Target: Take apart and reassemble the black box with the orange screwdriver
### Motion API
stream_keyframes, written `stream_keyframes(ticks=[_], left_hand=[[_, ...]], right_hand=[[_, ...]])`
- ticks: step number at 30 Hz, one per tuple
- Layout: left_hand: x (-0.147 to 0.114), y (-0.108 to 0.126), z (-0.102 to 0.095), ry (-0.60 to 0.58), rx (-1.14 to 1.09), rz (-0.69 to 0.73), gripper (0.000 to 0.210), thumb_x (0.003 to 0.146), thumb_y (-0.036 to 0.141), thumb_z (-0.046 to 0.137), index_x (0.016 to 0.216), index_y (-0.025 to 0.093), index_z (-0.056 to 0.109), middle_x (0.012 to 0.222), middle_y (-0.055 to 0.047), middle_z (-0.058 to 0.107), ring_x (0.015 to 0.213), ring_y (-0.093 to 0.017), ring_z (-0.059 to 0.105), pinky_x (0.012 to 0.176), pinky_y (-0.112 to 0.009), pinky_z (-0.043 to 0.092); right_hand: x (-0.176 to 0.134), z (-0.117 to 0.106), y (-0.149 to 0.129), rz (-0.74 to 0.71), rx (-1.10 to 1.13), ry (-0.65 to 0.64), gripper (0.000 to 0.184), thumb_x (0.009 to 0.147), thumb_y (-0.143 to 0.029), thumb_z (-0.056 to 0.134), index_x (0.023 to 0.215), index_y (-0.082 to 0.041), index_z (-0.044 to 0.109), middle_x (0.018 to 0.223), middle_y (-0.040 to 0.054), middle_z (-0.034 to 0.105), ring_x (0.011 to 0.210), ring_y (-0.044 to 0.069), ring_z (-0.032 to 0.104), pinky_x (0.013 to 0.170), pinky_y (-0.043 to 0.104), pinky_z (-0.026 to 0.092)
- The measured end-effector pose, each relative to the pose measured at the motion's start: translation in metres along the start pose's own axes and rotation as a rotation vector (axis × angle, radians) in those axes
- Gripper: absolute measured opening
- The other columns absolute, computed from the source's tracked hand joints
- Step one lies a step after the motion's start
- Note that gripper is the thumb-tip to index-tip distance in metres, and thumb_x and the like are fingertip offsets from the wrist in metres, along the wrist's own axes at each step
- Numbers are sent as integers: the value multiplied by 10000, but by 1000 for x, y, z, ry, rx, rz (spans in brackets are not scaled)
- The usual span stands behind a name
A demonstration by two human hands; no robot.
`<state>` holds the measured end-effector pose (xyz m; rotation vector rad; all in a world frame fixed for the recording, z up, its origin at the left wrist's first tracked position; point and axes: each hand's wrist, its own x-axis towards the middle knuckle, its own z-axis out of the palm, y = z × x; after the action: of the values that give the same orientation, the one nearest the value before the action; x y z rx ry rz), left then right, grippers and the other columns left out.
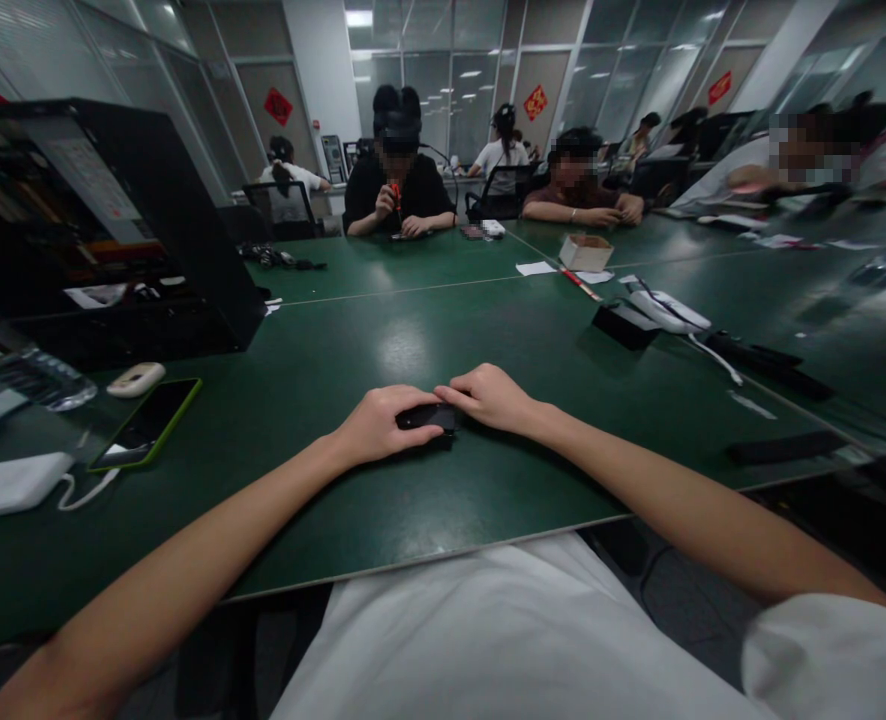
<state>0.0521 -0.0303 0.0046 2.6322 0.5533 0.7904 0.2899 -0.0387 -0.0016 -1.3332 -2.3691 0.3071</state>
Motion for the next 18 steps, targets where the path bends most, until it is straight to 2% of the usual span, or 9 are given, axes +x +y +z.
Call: stream_keyframes(ticks=[9, 15, 18], left_hand=[[0, 0, 1, -11, -12, 12, 379, 914, 398, 708, 1206, 155, 712, 1102, -123, 769, 978, -245, 730, 874, -338, 548], [-1, -2, 3, 26, -24, -32, 466, 882, 373, 745, 1276, 133, 675, 1145, -128, 759, 987, -246, 723, 896, -331, 540], [-1, -2, 2, 20, -23, -36, 456, 885, 372, 741, 1276, 147, 674, 1135, -117, 759, 971, -241, 717, 878, -326, 533]], right_hand=[[-2, -15, 15, -194, -172, -22, 584, 1052, -499, 338, 672, -154, 618, 624, 52, 589, 581, 124, 428, 634, 303, 225], [0, 1, 19, -135, 93, -87, 608, 1061, -490, 295, 660, -150, 600, 576, 22, 563, 522, 101, 436, 613, 267, 272], [2, 2, 18, -132, 73, -94, 619, 1064, -495, 292, 650, -151, 596, 570, 21, 563, 516, 99, 434, 606, 265, 266]])
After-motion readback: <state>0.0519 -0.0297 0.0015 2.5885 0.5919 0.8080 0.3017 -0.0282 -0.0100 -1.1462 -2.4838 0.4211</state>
